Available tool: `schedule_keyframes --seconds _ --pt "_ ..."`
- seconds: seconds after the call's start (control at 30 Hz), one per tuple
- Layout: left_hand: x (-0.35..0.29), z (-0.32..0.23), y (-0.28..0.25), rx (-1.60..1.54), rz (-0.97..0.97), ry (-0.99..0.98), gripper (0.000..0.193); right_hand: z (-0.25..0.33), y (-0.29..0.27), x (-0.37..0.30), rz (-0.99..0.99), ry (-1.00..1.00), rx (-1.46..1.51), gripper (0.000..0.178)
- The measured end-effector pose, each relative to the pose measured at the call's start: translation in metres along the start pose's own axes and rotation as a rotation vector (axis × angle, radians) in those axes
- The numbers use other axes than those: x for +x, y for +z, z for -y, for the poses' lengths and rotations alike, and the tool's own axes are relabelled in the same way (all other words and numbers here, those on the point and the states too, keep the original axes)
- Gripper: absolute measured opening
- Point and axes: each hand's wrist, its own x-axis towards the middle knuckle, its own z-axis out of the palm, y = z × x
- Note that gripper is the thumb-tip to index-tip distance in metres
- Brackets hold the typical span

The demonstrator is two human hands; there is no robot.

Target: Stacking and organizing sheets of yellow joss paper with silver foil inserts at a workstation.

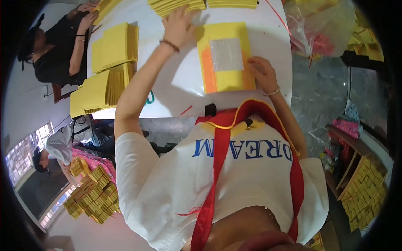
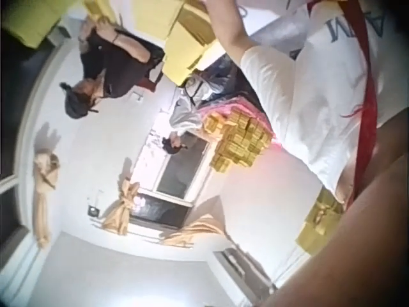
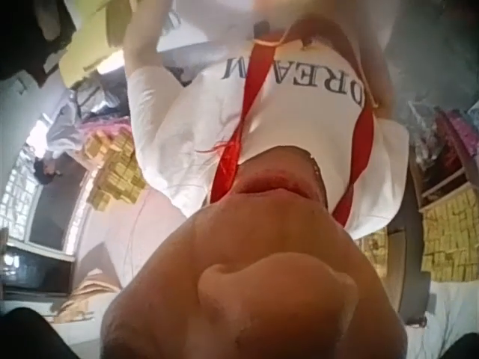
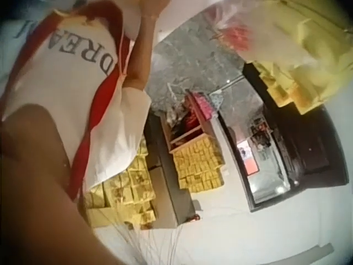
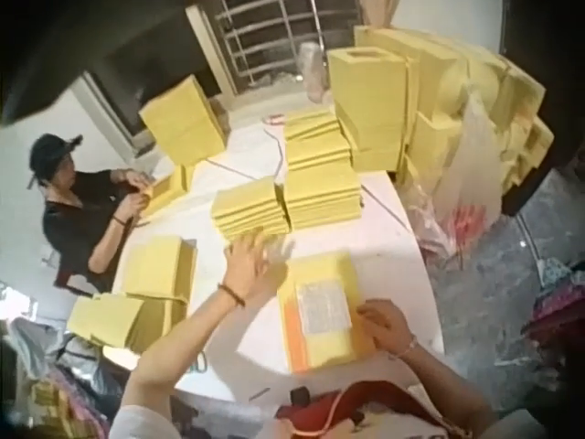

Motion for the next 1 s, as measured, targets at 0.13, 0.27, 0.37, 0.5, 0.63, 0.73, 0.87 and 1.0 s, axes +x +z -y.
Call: schedule_keyframes --seconds 0.13,0.27,0.37,0.5,0.63,0.73,0.87,1.0 --pt "-0.076 -0.081 -0.002 -0.281 0.186 0.161 0.038 0.0 0.006 0.002 0.081 0.156 0.033 0.025" --pt "-0.11 -0.114 -0.011 -0.287 0.351 0.243 0.048 0.002 0.006 0.002 0.075 0.15 0.071 0.026" --pt "-0.114 -0.112 -0.011 -0.274 0.367 0.259 0.045 0.005 0.005 0.001 0.079 0.178 0.141 0.026" --pt "-0.109 -0.101 -0.004 -0.573 0.342 0.203 0.028 0.0 0.004 -0.002 0.118 0.328 0.318 0.025" --pt "-0.103 -0.1 -0.008 -0.684 0.42 -0.006 0.016 -0.006 0.006 -0.003 0.103 0.424 0.506 0.023" --pt "-0.106 -0.098 -0.001 -0.741 0.398 -0.115 0.016 -0.006 0.008 -0.001 0.073 0.373 0.45 0.021" --pt "-0.101 -0.096 -0.001 -0.794 0.526 -0.312 0.017 -0.007 0.009 0.0 0.055 0.403 0.41 0.02" --pt "-0.1 -0.093 0.004 -0.859 0.523 -0.358 0.017 -0.008 0.01 0.001 0.035 0.394 0.451 0.02"
